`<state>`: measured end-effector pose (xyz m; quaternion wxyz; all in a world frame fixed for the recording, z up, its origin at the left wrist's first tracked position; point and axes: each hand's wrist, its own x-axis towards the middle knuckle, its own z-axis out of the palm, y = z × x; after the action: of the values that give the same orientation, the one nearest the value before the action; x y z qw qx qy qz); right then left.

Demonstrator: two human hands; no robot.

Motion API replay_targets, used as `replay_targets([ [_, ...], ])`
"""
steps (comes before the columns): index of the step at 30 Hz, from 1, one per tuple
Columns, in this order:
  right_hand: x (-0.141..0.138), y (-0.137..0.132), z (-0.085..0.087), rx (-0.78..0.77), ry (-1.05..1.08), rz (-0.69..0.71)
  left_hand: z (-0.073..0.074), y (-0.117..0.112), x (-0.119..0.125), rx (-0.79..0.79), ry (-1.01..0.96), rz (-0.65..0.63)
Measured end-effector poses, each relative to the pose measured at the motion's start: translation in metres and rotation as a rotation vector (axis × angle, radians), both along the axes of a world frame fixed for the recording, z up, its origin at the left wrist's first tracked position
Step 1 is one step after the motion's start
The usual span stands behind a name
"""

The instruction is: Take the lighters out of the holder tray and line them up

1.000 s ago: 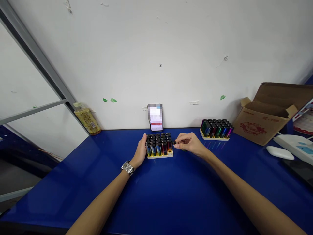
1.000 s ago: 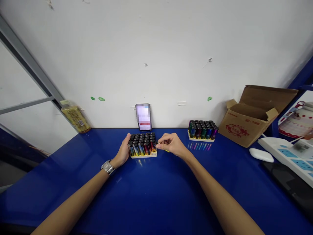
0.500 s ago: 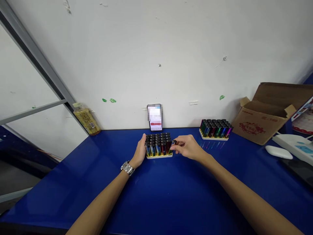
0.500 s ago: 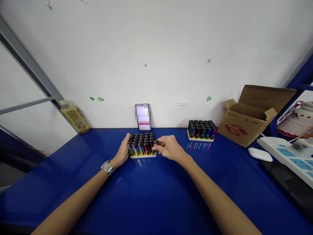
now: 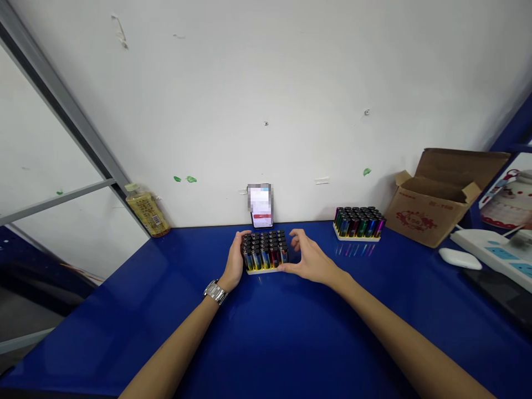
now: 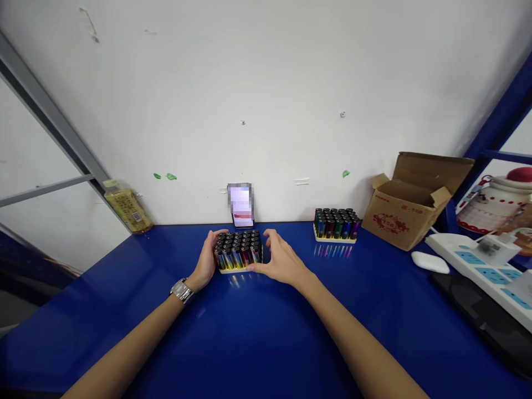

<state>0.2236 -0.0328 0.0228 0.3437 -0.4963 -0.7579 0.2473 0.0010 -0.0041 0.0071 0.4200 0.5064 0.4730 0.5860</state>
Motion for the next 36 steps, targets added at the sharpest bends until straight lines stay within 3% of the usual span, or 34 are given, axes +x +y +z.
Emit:
replay_targets([
  [5,-0.025,0.000,-0.008,-0.050,0.218,0.090,0.007,-0.011,0.007,-0.016,-0.113,0.090],
  [10,-0.044,-0.004,-0.003,-0.082,0.386,0.032,0.009,-0.023,0.033,-0.026,-0.113,0.093],
  [15,-0.019,0.007,-0.005,-0.096,0.471,-0.083,0.012,-0.013,0.069,0.036,0.051,0.121],
  [24,0.043,0.065,-0.008,-0.084,0.415,-0.287,0.009,0.056,0.132,0.045,0.093,0.009],
  [28,0.047,0.072,-0.009,-0.084,0.407,-0.280,0.008,0.064,0.135,0.058,0.090,-0.005],
  [32,0.045,0.062,-0.006,-0.057,0.362,-0.349,0.007,0.063,0.130,0.067,0.082,-0.029],
  [36,0.050,0.048,0.019,0.112,0.229,-0.452,0.004,0.060,0.123,0.049,0.070,-0.026],
])
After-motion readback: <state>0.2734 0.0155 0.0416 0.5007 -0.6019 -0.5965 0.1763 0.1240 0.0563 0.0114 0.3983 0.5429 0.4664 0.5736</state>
